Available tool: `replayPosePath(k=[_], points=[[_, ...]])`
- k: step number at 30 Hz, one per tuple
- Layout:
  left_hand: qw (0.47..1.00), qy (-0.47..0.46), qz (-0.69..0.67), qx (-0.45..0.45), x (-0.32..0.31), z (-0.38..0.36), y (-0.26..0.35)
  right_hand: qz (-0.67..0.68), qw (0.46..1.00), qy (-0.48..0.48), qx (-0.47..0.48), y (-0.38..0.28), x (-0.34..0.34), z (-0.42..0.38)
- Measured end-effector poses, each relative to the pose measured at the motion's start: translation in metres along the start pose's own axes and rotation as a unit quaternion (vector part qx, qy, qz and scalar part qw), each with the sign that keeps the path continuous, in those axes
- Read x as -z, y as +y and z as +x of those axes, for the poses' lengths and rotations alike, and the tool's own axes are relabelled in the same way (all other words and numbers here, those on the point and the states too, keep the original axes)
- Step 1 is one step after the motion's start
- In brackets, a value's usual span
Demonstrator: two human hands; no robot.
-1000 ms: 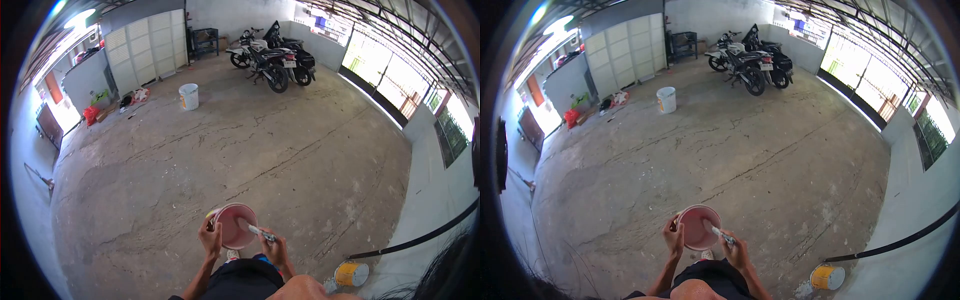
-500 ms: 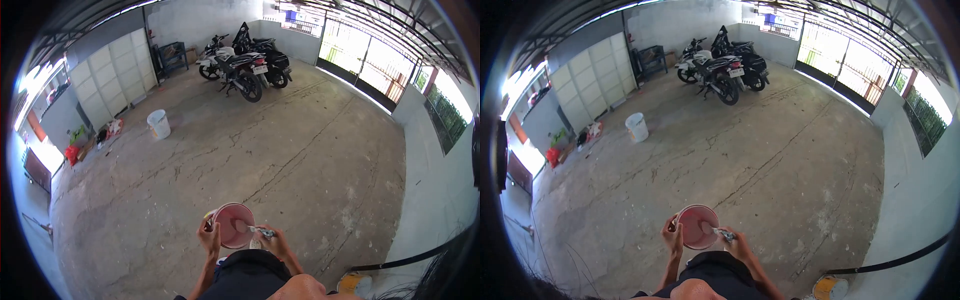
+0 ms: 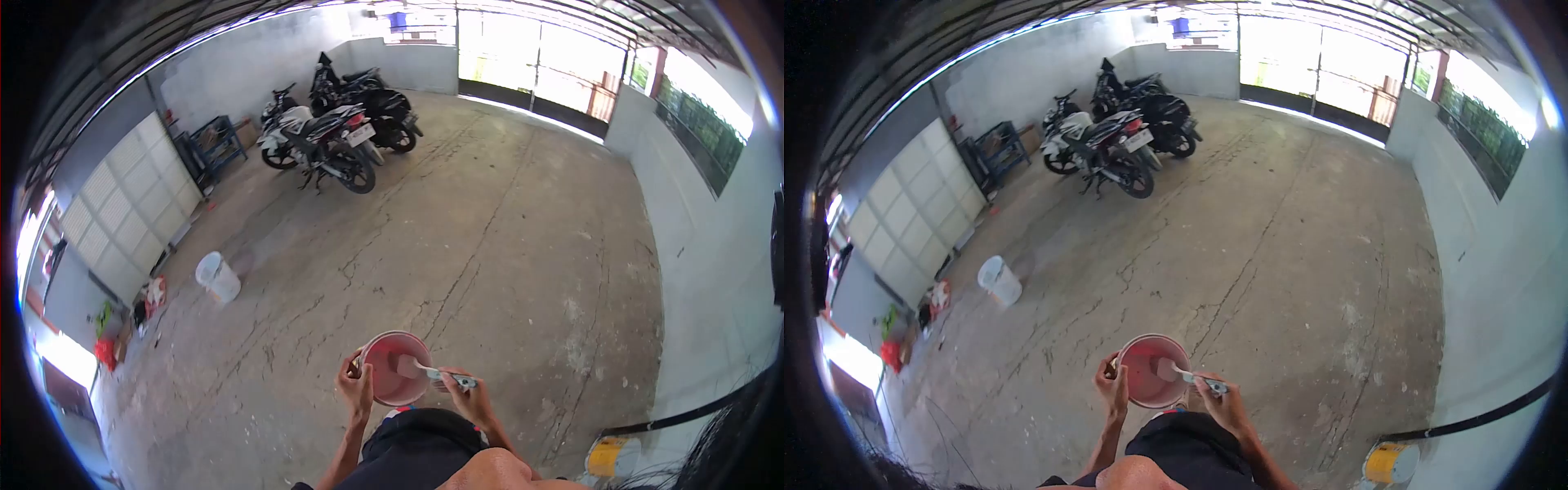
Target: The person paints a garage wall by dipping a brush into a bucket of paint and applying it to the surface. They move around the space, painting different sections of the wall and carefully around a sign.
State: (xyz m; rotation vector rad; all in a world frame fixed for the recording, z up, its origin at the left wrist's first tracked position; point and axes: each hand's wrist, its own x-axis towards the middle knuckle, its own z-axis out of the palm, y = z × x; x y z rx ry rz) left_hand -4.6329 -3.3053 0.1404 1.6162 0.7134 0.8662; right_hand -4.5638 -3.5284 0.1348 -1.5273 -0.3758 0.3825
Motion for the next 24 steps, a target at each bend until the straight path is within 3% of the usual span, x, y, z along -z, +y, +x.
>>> replayPosePath(k=[3, 9, 11, 12, 13, 18, 22, 24], points=[[0.996, -0.084, -0.002, 0.013, -0.04, 0.061, 0.018, 0.102, 0.991, 0.062, -0.064, -0.016, 0.005, 0.035], [0.971, -0.236, 0.009, -0.029, -0.151, 0.166, 0.019, 0.173, 0.964, 0.183, -0.08, -0.035, 0.033, 0.105], [0.96, -0.279, -0.032, -0.005, -0.193, 0.183, 0.036, 0.166, 0.958, 0.232, -0.04, -0.036, 0.044, 0.119], [0.953, -0.298, 0.006, -0.045, -0.215, 0.195, 0.012, 0.167, 0.955, 0.244, -0.016, -0.029, 0.053, 0.128], [0.943, -0.329, 0.002, -0.055, -0.239, 0.199, 0.007, 0.166, 0.953, 0.254, 0.009, -0.025, 0.063, 0.136], [0.905, -0.41, -0.034, 0.109, -0.342, 0.194, 0.005, 0.205, 0.928, 0.311, 0.002, -0.013, 0.124, 0.181], [0.877, -0.468, -0.028, 0.109, -0.441, 0.172, 0.004, 0.216, 0.916, 0.338, -0.014, -0.005, 0.212, 0.208], [0.877, -0.461, -0.126, 0.055, -0.488, 0.151, 0.007, 0.202, 0.924, 0.322, -0.049, -0.01, 0.258, 0.213]])
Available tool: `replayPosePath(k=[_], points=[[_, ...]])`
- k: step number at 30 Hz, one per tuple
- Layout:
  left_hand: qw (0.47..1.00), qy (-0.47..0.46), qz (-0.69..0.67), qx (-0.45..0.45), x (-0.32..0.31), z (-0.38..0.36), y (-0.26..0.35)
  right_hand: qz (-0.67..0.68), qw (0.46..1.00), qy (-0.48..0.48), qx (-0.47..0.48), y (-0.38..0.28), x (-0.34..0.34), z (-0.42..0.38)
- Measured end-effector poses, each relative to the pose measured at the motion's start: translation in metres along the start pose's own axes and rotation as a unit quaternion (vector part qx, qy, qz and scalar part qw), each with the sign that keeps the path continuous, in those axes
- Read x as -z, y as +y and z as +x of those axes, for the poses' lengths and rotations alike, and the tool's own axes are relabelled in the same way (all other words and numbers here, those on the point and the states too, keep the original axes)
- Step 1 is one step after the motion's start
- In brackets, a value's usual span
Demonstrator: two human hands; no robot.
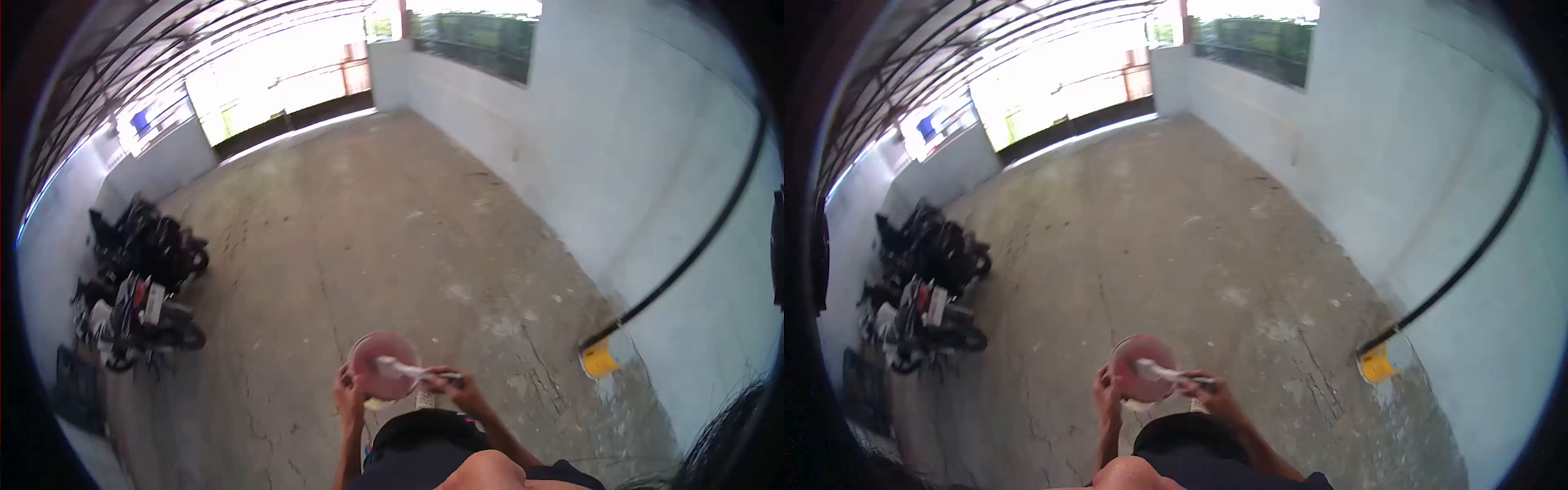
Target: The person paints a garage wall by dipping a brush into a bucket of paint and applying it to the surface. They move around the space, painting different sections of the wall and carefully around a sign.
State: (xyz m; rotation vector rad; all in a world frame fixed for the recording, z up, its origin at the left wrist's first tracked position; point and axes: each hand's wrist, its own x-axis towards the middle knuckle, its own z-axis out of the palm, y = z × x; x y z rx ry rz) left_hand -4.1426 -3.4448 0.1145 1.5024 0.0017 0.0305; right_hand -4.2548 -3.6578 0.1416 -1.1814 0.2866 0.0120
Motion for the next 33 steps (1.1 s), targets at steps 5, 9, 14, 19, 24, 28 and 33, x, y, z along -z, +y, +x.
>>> replayPosePath(k=[5, 9, 14, 19, 24, 28, 33], points=[[0.999, 0.007, 0.022, 0.036, -0.047, 0.063, 0.007, -0.082, 0.995, 0.002, 0.062, -0.061, 0.035, 0.074], [0.998, 0.049, 0.035, 0.027, -0.07, 0.121, 0.026, -0.095, 0.992, -0.011, 0.083, -0.092, 0.034, 0.145], [0.994, 0.102, 0.05, 0.001, -0.078, 0.168, 0.014, -0.068, 0.994, -0.021, 0.083, -0.095, 0.029, 0.207], [0.986, 0.158, 0.05, 0.012, -0.062, 0.276, 0.001, -0.075, 0.996, -0.033, 0.045, -0.11, -0.02, 0.318], [0.984, 0.166, 0.064, -0.006, -0.056, 0.378, 0.012, -0.113, 0.989, -0.082, 0.037, -0.137, -0.052, 0.421], [0.985, 0.151, 0.08, -0.004, -0.056, 0.44, 0.023, -0.12, 0.989, -0.082, 0.037, -0.159, -0.065, 0.487], [0.978, 0.197, 0.073, 0.004, -0.062, 0.506, 0.003, -0.106, 0.991, -0.074, 0.036, -0.163, -0.072, 0.564]])
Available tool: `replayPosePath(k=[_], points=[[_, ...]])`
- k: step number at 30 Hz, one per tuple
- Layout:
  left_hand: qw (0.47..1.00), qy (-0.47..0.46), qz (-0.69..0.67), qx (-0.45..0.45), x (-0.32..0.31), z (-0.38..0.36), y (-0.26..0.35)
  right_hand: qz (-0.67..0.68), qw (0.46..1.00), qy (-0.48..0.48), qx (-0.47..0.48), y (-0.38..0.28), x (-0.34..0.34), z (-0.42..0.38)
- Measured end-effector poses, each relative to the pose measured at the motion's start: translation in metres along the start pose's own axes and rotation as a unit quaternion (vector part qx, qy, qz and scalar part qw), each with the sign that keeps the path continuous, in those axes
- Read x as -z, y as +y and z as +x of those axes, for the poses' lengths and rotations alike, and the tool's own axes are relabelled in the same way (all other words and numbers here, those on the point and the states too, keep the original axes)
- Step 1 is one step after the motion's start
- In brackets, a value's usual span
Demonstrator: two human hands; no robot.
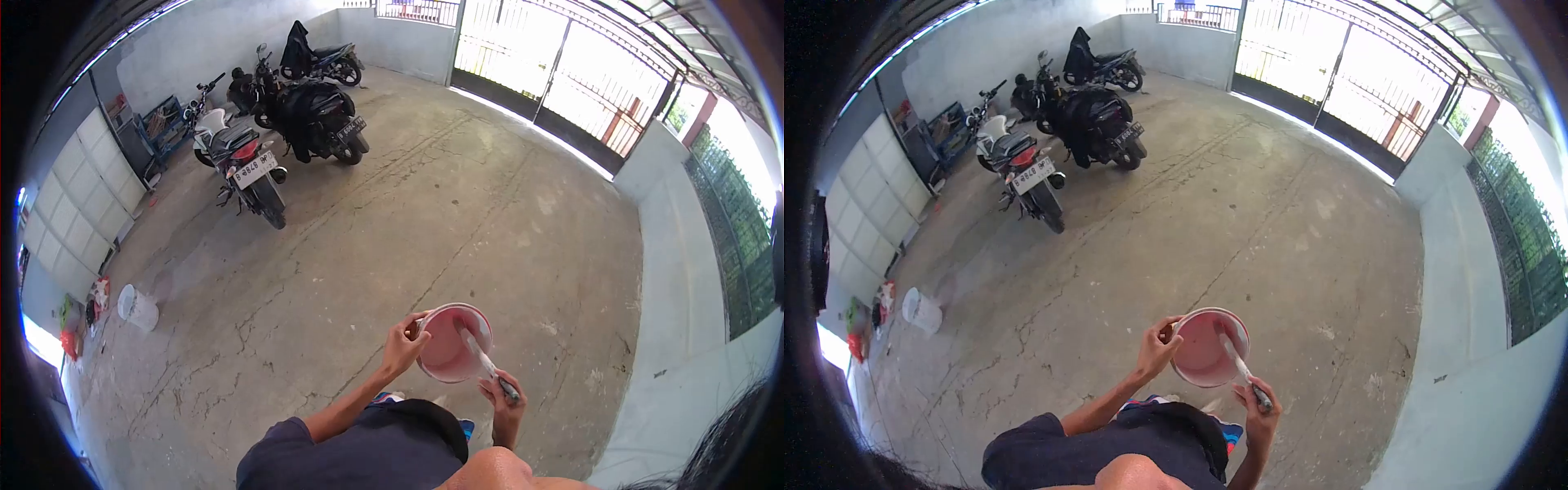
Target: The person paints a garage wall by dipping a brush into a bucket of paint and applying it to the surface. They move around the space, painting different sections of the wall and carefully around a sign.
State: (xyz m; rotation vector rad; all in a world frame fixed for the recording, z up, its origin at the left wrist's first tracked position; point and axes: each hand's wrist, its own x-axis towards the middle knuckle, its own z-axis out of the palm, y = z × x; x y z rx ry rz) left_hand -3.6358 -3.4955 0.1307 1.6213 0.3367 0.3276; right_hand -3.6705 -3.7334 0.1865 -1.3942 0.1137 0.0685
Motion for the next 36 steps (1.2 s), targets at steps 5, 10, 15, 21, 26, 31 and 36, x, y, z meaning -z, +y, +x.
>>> replayPosePath(k=[5, 10, 15, 21, 26, 31, 36], points=[[0.999, 0.029, 0.0, 0.013, -0.052, 0.053, -0.019, -0.005, 0.998, -0.045, -0.043, 0.006, 0.013, 0.085], [0.998, 0.037, -0.006, 0.053, -0.115, 0.113, -0.012, 0.008, 0.995, -0.063, -0.074, -0.003, 0.042, 0.181], [0.995, 0.079, -0.051, 0.033, -0.196, 0.183, -0.002, -0.036, 0.991, -0.128, -0.025, -0.042, 0.084, 0.287], [0.996, 0.073, -0.043, 0.025, -0.268, 0.263, 0.025, -0.031, 0.994, -0.095, 0.032, -0.074, 0.125, 0.395], [0.999, 0.006, -0.035, 0.025, -0.328, 0.354, 0.016, -0.124, 0.991, -0.025, 0.047, -0.064, 0.146, 0.466], [0.995, -0.079, -0.065, 0.019, -0.391, 0.452, 0.029, -0.033, 0.996, 0.078, 0.035, -0.065, 0.135, 0.521], [0.973, -0.224, -0.056, -0.008, -0.452, 0.554, 0.041, -0.069, 0.985, 0.137, 0.078, -0.098, 0.13, 0.572]])
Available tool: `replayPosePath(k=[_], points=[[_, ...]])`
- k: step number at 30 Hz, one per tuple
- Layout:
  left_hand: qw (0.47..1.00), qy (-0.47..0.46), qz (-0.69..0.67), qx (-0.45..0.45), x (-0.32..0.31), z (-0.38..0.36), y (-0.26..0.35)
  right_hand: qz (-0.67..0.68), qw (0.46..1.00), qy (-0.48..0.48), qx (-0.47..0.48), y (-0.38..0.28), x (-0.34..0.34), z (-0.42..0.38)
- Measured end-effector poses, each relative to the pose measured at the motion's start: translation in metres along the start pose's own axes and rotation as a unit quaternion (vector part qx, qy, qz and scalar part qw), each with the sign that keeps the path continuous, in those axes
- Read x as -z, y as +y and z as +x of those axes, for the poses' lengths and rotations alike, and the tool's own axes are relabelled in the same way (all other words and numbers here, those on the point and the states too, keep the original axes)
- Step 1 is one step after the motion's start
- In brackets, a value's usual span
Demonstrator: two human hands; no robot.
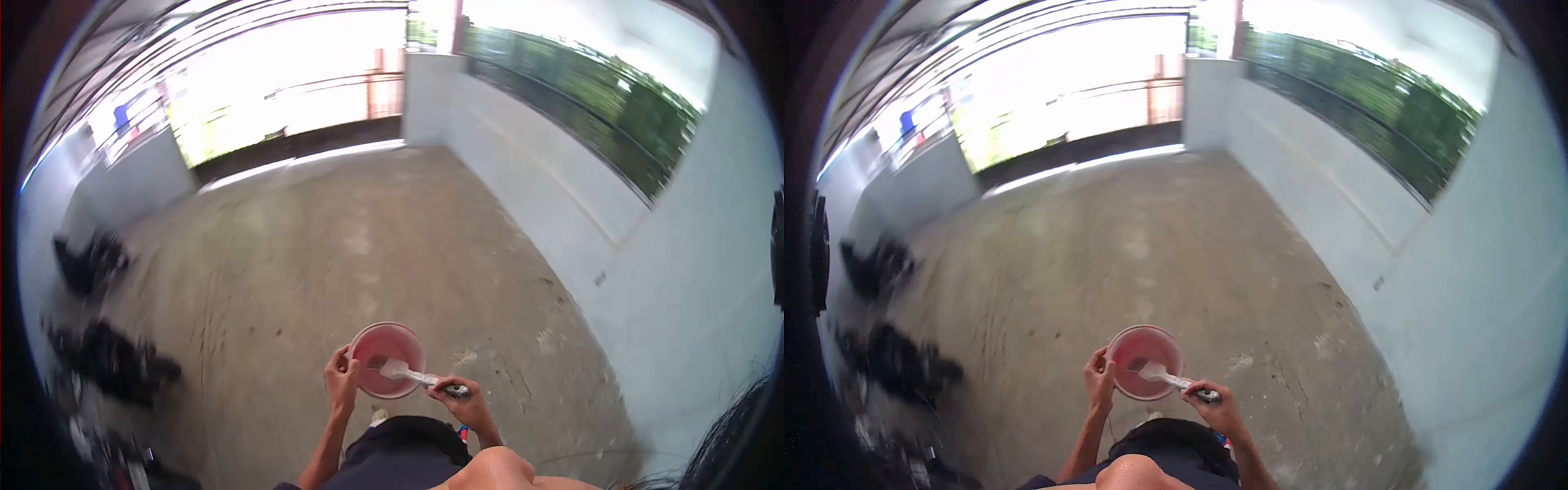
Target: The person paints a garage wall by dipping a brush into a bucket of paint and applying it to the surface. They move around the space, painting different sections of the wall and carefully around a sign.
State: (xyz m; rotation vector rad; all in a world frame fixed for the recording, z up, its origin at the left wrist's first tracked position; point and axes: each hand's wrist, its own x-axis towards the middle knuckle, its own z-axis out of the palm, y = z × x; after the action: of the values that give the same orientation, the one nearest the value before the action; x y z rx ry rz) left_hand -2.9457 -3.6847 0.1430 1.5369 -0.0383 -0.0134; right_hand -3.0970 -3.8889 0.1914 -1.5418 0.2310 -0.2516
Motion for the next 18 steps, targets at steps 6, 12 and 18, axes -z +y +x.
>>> replayPosePath(k=[6, 12, 18], points=[[0.991, -0.132, 0.008, -0.021, -0.035, 0.113, 0.01, 0.101, 0.985, 0.137, 0.023, -0.034, -0.007, 0.033], [0.981, -0.193, -0.03, 0.016, -0.088, 0.158, -0.022, 0.144, 0.959, 0.237, 0.056, -0.01, 0.005, 0.051], [0.977, -0.208, -0.011, 0.033, -0.175, 0.17, -0.038, 0.156, 0.957, 0.238, 0.054, -0.005, 0.081, 0.086]])
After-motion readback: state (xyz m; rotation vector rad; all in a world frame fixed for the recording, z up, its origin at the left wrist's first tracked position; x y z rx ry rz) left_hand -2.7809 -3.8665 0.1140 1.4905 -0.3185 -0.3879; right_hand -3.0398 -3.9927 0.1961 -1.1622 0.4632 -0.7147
